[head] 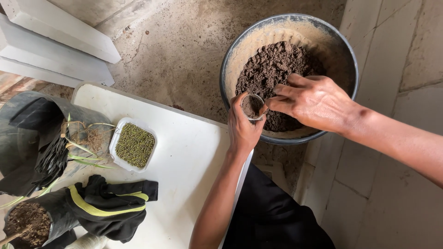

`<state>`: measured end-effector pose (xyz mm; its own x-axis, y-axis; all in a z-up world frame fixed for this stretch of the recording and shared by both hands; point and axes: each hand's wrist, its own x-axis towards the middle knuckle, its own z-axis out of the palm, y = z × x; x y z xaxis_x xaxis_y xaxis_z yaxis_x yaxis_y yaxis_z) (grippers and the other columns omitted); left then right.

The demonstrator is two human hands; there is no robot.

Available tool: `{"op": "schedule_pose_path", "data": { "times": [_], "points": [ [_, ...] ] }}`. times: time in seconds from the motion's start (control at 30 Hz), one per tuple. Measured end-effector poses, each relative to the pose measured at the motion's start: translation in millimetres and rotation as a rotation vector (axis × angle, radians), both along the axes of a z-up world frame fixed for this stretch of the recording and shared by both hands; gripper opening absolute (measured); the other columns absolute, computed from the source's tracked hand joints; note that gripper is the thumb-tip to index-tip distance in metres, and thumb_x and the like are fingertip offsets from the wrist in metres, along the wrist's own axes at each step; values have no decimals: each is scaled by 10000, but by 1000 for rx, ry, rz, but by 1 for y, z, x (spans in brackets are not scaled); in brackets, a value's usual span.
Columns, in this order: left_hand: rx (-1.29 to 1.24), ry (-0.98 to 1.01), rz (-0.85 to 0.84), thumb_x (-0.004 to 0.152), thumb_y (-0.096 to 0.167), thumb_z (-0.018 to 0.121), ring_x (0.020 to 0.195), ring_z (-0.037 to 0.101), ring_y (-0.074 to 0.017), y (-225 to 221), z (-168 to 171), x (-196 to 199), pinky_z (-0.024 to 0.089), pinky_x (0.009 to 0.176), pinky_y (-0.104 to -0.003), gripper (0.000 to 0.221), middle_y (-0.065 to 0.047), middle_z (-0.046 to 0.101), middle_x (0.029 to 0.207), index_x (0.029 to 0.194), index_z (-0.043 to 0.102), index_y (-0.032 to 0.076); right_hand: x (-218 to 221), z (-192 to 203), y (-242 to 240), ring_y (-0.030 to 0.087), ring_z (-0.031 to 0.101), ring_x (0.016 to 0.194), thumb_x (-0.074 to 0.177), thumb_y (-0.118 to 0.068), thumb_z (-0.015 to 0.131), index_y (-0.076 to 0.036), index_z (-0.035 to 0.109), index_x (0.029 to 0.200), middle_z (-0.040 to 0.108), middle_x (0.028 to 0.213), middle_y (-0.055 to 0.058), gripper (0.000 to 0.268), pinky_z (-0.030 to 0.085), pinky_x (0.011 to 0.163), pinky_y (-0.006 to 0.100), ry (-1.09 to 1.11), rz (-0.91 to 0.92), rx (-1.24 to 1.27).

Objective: Filling a small plastic cup with soil from a bucket using a spoon

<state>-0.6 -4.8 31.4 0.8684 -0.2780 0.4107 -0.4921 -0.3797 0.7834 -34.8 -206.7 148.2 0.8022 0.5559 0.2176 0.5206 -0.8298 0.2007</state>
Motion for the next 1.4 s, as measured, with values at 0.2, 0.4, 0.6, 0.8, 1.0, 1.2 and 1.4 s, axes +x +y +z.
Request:
{"op": "schedule_pose_path", "data": {
  "times": [0.2, 0.4, 0.6, 0.8, 1.0, 1.2, 1.4],
  "points": [
    [3, 23, 29, 845, 84, 791, 1201, 606, -417, -1, -1, -1, 491, 1044, -569, 722, -210, 546, 1287, 1447, 400, 13, -1, 15, -6, 153, 673, 950, 1039, -227, 619, -289, 698, 1011, 738, 1004, -21, 105, 578, 691, 226, -119, -116, -126],
    [-95, 19, 22, 808, 43, 774, 1255, 566, -420, 2, -10, 2, 456, 1083, -616, 789, -211, 501, 1324, 1479, 360, 19, -7, 30, 9, 112, 701, 719, 1030, -276, 589, -280, 710, 1058, 719, 906, -47, 124, 597, 562, 267, 65, -425, -56],
    [-255, -3, -17, 766, -27, 820, 1205, 633, -397, 0, 1, 1, 511, 1041, -599, 671, -196, 604, 1277, 1313, 430, -15, 0, 9, 8, 291, 786, 705, 974, -146, 451, -203, 676, 1169, 772, 917, 61, 304, 625, 584, 409, 484, -561, -58],
    [-219, -72, 90, 718, 38, 918, 1101, 683, -363, 2, -33, 3, 569, 962, -578, 809, -185, 653, 1207, 1346, 408, 28, -8, -26, -6, 258, 782, 746, 928, -110, 454, -219, 655, 1095, 766, 905, 45, 283, 621, 627, 374, 587, -505, -182],
    [-68, -29, 84, 727, 112, 936, 1257, 566, -502, 1, -12, 1, 447, 1064, -689, 1077, -269, 561, 1327, 1542, 243, -11, -10, -37, -10, 280, 779, 741, 973, -96, 448, -179, 682, 1111, 764, 875, 57, 284, 626, 633, 399, 630, -536, -172],
    [-42, 246, 98, 686, -247, 776, 1375, 326, -693, -5, 22, -7, 277, 1087, -830, 1137, -470, 290, 1511, 1587, 143, 38, 7, 42, 18, 316, 804, 820, 1005, -125, 500, -149, 677, 1237, 771, 999, 103, 292, 660, 694, 448, 593, -525, -25],
    [-9, 233, 124, 694, -196, 808, 1429, 244, -680, -4, 3, -3, 262, 1090, -816, 1193, -420, 229, 1584, 1615, 98, 76, 5, 44, 25, 316, 801, 749, 1020, -256, 539, -183, 689, 1191, 782, 838, 109, 238, 648, 747, 456, 813, -554, 162]
  ]
}}
